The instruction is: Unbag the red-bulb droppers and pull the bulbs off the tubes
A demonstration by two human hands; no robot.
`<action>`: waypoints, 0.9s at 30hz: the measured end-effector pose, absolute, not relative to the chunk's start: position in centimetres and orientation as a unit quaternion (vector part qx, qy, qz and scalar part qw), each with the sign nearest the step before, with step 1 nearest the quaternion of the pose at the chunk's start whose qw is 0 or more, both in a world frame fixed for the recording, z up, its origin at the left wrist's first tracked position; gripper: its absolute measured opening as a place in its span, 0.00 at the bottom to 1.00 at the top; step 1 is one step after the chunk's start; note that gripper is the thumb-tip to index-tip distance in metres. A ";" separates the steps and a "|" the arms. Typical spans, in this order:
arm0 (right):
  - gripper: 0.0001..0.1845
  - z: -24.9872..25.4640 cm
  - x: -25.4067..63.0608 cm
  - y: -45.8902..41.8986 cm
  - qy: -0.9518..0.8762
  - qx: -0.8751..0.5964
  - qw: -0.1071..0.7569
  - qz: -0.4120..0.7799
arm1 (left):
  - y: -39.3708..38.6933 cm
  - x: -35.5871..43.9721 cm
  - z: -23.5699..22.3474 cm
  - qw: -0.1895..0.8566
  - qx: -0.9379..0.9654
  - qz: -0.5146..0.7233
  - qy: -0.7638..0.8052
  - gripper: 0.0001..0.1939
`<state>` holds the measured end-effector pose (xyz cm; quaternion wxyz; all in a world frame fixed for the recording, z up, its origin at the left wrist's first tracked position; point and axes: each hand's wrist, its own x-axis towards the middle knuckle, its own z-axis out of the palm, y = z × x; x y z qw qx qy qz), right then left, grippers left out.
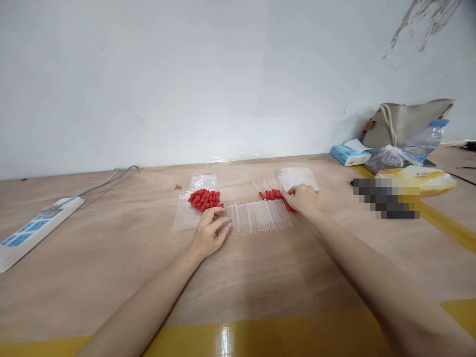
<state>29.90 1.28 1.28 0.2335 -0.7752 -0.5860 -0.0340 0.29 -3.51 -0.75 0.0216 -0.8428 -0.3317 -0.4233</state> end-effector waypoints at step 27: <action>0.06 -1.1 24.5 -7.1 -0.835 -0.382 0.385 -0.096 | -5.4 2.2 -0.2 0.181 -0.884 -0.323 -0.284 0.06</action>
